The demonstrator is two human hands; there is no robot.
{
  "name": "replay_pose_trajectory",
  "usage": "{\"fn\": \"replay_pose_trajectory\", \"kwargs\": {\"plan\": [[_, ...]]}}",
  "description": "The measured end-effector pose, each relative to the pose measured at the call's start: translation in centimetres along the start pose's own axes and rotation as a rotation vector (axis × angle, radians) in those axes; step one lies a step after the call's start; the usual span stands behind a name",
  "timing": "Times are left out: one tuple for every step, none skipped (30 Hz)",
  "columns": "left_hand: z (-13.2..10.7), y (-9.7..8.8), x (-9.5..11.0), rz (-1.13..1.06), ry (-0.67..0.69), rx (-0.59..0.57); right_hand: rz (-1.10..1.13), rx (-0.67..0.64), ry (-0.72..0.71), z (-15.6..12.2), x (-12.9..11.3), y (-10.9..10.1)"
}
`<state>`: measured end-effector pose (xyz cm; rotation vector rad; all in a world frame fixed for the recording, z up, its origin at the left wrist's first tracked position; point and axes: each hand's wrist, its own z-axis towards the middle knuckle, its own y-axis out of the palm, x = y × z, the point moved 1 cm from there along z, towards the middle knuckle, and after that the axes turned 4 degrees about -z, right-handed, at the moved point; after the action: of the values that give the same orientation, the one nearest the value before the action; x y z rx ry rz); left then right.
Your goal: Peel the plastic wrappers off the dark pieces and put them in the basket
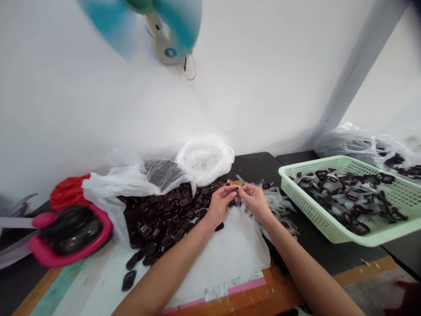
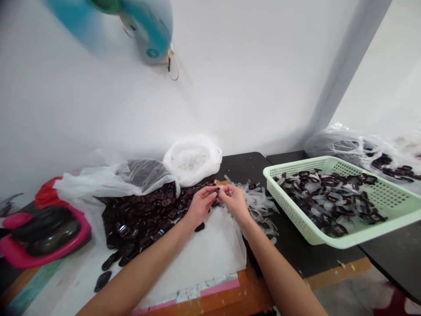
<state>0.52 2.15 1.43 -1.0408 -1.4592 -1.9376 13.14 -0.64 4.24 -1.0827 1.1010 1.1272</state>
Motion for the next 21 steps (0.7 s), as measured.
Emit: {"fn": "replay_pose_trajectory", "kwargs": {"plan": [[0.04, -0.07, 0.02, 0.014, 0.004, -0.003, -0.004, -0.01, -0.018, -0.02, -0.11, 0.02], [0.08, -0.16, 0.05, 0.031, 0.009, -0.007, -0.004, -0.023, -0.035, -0.04, -0.19, 0.02], [0.12, -0.25, 0.08, 0.05, 0.015, -0.011, -0.005, -0.034, -0.049, -0.05, -0.25, 0.03], [0.16, -0.33, 0.1, 0.068, 0.022, -0.015, -0.008, -0.038, -0.06, -0.04, -0.26, 0.02], [0.18, -0.4, 0.13, 0.083, 0.029, -0.016, -0.01, -0.037, -0.066, -0.02, -0.24, 0.02], [0.19, -0.44, 0.17, 0.095, 0.04, -0.012, -0.013, -0.03, -0.068, 0.0, -0.18, 0.01], [0.19, -0.45, 0.21, 0.108, 0.053, -0.006, -0.014, -0.026, -0.066, 0.04, -0.09, 0.02], [0.17, -0.43, 0.28, 0.121, 0.07, -0.001, -0.014, -0.024, -0.063, 0.09, 0.02, 0.03], [0.15, -0.38, 0.35, 0.134, 0.087, 0.004, -0.013, -0.021, -0.062, 0.13, 0.12, 0.05], [0.13, -0.32, 0.43, 0.145, 0.101, 0.009, -0.012, -0.023, -0.062, 0.17, 0.22, 0.07], [0.11, -0.26, 0.5, 0.151, 0.111, 0.013, -0.013, -0.025, -0.063, 0.2, 0.3, 0.09], [0.11, -0.22, 0.57, 0.151, 0.114, 0.018, -0.014, -0.027, -0.066, 0.22, 0.36, 0.11], [0.13, -0.21, 0.61, 0.146, 0.112, 0.025, -0.016, -0.029, -0.071, 0.22, 0.38, 0.12], [0.16, -0.24, 0.63, 0.141, 0.109, 0.033, -0.016, -0.032, -0.077, 0.21, 0.38, 0.12], [0.21, -0.28, 0.64, 0.142, 0.103, 0.036, -0.015, -0.035, -0.081, 0.2, 0.36, 0.12], [0.26, -0.34, 0.63, 0.147, 0.096, 0.035, -0.013, -0.036, -0.083, 0.17, 0.31, 0.11], [0.32, -0.4, 0.62, 0.156, 0.087, 0.03, -0.01, -0.037, -0.083, 0.15, 0.27, 0.09], [0.38, -0.46, 0.6, 0.163, 0.077, 0.028, -0.008, -0.04, -0.082, 0.14, 0.22, 0.08], [0.42, -0.52, 0.58, 0.163, 0.064, 0.029, -0.008, -0.041, -0.083, 0.13, 0.19, 0.06], [0.46, -0.57, 0.56, 0.154, 0.051, 0.031, -0.013, -0.04, -0.088, 0.15, 0.17, 0.03], [0.49, -0.6, 0.55, 0.137, 0.04, 0.033, -0.026, -0.036, -0.098, 0.17, 0.17, 0.0]]}}
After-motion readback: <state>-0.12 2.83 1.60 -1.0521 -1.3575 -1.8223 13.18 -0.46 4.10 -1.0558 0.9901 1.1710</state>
